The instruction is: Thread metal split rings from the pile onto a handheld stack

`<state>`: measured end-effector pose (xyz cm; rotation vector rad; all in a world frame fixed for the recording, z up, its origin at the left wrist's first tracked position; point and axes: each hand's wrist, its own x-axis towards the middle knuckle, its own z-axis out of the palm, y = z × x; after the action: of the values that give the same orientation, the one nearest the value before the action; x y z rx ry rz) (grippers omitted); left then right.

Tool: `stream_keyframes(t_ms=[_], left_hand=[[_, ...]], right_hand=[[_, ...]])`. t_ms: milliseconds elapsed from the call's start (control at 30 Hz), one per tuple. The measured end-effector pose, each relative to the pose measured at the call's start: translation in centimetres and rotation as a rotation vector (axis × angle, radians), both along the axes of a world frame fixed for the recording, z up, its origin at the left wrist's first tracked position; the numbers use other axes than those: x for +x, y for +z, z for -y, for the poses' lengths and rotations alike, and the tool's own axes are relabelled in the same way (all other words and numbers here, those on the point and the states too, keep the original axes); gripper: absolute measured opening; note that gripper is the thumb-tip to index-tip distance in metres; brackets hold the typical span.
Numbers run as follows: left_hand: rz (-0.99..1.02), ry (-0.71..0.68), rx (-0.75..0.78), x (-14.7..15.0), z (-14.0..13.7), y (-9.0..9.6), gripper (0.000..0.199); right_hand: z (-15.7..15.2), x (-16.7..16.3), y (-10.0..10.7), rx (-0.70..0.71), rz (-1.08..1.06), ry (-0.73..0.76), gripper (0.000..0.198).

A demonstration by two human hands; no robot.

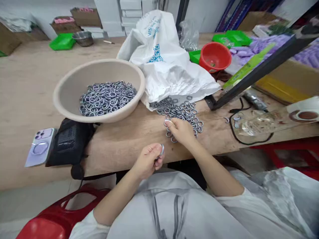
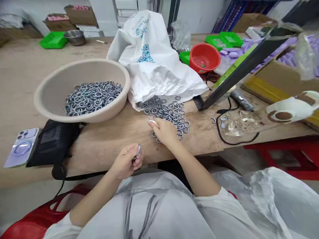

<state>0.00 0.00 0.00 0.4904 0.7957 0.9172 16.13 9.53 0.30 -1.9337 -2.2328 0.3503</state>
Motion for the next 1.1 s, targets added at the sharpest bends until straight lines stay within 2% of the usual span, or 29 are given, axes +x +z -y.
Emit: stream_keyframes(t_ms=[100,167,233,300,367,467,567,633,700,867,967,1100], left_hand=[[-0.045,0.061,-0.011,-1.3,-0.9,-0.4,0.045],[-0.058,0.101,-0.01,-2.0,-1.3,-0.6,0.041],[-0.058,0.152,-0.004,-2.5,-1.7,-0.8,0.042],[-0.058,0.207,-0.007,-2.6,-2.0,-0.9,0.043],[-0.061,0.245,-0.015,-2.5,-2.1,-0.9,0.044],[-0.059,0.28,-0.016,-1.4,-2.1,-0.9,0.054],[-0.07,0.307,0.009,0.2,-1.8,-1.0,0.055],[-0.075,0.297,0.02,1.0,-1.6,-1.0,0.052],[-0.072,0.267,0.019,1.4,-1.4,-1.0,0.051],[-0.079,0.232,0.065,1.7,-1.3,-0.1,0.053],[-0.089,0.256,0.089,2.0,-1.5,0.3,0.052],[-0.101,0.226,0.069,2.6,-1.6,0.5,0.052]], right_hand=[[-0.4,-0.6,-0.4,0.031,0.144,0.017,0.036],[-1.0,-0.7,-0.7,0.024,0.167,0.02,0.029],[-1.4,-0.7,-0.9,0.012,0.099,0.015,0.021],[-1.3,-0.7,-0.9,-0.003,-0.152,0.036,0.02],[-0.3,-1.2,-0.7,-0.067,-0.577,0.08,0.024],[2.6,-2.7,-0.3,-0.28,-1.174,0.127,0.034],[5.5,-4.0,-0.5,-0.427,-1.394,0.054,0.036],[6.6,-4.2,-0.8,-0.39,-1.426,0.001,0.034],[6.8,-3.8,-1.2,-0.282,-1.391,0.012,0.028],[5.8,-1.8,-1.1,-0.02,-1.219,0.193,0.031],[5.6,-1.1,-0.9,0.072,-1.197,0.307,0.023],[6.0,-1.0,-1.0,0.156,-1.198,0.256,0.018]])
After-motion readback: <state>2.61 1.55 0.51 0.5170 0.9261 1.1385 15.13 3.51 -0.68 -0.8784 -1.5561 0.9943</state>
